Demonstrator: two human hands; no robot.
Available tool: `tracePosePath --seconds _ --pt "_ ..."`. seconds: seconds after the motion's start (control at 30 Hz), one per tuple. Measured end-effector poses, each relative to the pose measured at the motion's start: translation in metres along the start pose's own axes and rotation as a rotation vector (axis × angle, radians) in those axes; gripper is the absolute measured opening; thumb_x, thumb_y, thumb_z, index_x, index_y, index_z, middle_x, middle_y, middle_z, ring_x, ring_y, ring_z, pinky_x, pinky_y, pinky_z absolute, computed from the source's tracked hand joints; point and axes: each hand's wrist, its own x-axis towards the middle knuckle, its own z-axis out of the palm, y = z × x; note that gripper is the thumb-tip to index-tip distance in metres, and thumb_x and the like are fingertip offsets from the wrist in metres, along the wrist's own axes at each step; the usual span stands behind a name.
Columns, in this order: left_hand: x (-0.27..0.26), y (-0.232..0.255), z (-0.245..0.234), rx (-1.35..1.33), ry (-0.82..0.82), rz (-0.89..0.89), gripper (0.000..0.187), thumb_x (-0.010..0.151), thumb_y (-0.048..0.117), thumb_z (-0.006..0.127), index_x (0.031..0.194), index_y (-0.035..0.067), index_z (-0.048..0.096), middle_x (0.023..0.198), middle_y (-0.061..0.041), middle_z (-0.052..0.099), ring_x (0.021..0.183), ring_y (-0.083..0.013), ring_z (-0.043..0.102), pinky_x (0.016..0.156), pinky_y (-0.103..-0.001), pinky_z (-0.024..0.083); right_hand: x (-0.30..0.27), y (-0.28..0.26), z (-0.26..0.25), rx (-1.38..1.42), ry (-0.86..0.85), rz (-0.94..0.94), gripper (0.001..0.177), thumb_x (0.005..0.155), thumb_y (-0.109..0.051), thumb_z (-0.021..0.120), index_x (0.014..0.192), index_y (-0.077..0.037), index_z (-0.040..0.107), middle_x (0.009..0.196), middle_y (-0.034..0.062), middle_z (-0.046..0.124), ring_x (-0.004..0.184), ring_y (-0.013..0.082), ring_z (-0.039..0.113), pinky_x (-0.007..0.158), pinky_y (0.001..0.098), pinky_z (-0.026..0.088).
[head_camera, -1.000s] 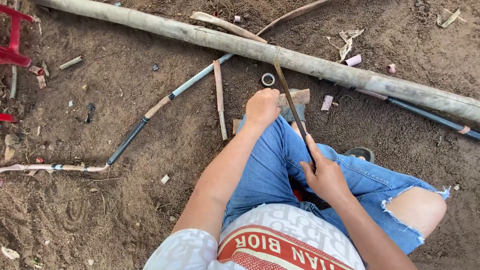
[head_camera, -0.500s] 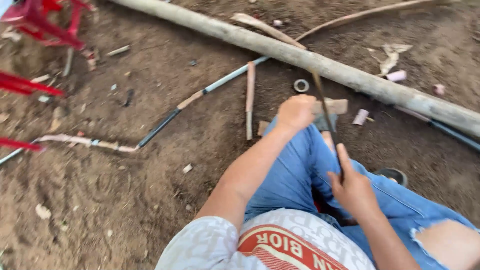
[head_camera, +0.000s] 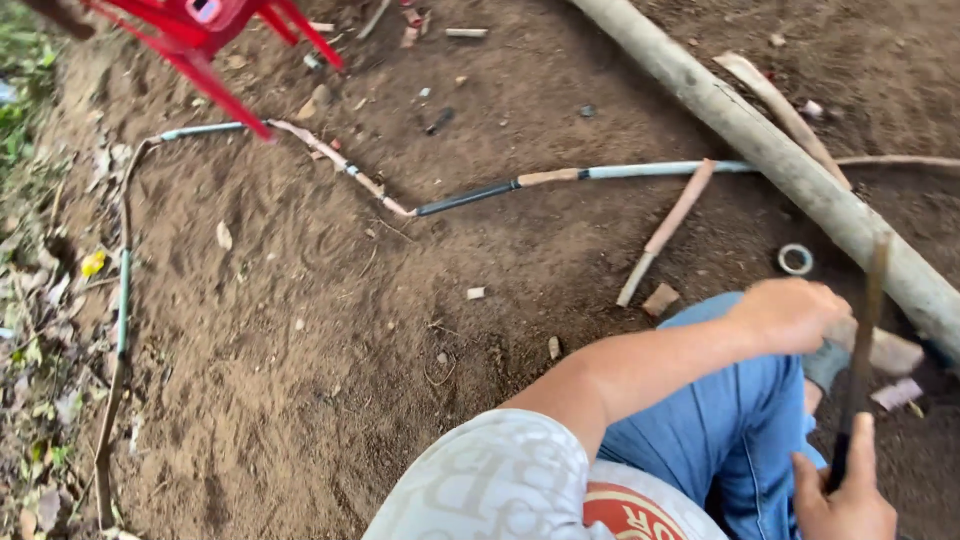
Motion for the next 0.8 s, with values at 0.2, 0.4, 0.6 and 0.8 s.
tracePosePath --seconds 0.2,0.4,0.6,0.8 --pt "-0.003 0.000 -0.004 0.019 -0.002 -0.155 0.014 0.072 0.016 0.069 0.084 0.010 0.073 0.089 -0.014 0.080 0.087 -0.0399 0.076 0.079 -0.051 0.059 0.013 -0.006 0.013 0.114 0.007 -0.092 0.098 0.094 0.000 0.086 0.184 0.014 0.052 0.064 0.0223 0.063 0.048 0.0331 0.058 0.050 0.0406 0.045" --pt "0.004 0.000 0.004 0.046 -0.038 -0.104 0.009 0.076 0.016 0.067 0.083 0.012 0.072 0.089 -0.012 0.080 0.087 -0.0395 0.077 0.079 -0.053 0.059 -0.004 0.046 0.049 0.403 -0.016 -0.059 0.101 0.089 0.018 0.077 0.179 0.023 0.033 0.097 0.0415 0.060 0.048 0.0307 0.046 0.043 0.0395 0.038" --pt "-0.007 -0.004 0.001 0.019 0.027 -0.033 0.013 0.072 0.019 0.068 0.084 0.013 0.071 0.086 -0.010 0.077 0.086 -0.0383 0.073 0.077 -0.052 0.055 0.034 -0.059 -0.027 -0.085 -0.188 0.032 0.103 0.092 -0.028 0.075 0.182 -0.005 0.031 0.083 0.0259 0.079 0.070 0.0492 0.076 0.061 0.0536 0.058" --pt "-0.003 0.011 -0.028 0.136 -0.036 -0.084 0.011 0.074 0.015 0.069 0.085 0.011 0.069 0.091 -0.012 0.075 0.088 -0.0403 0.071 0.076 -0.052 0.056 -0.008 -0.064 -0.047 0.100 -0.328 0.248 0.097 0.089 -0.025 0.074 0.174 -0.021 0.029 0.067 0.0094 0.076 0.054 0.0286 0.071 0.055 0.0405 0.053"
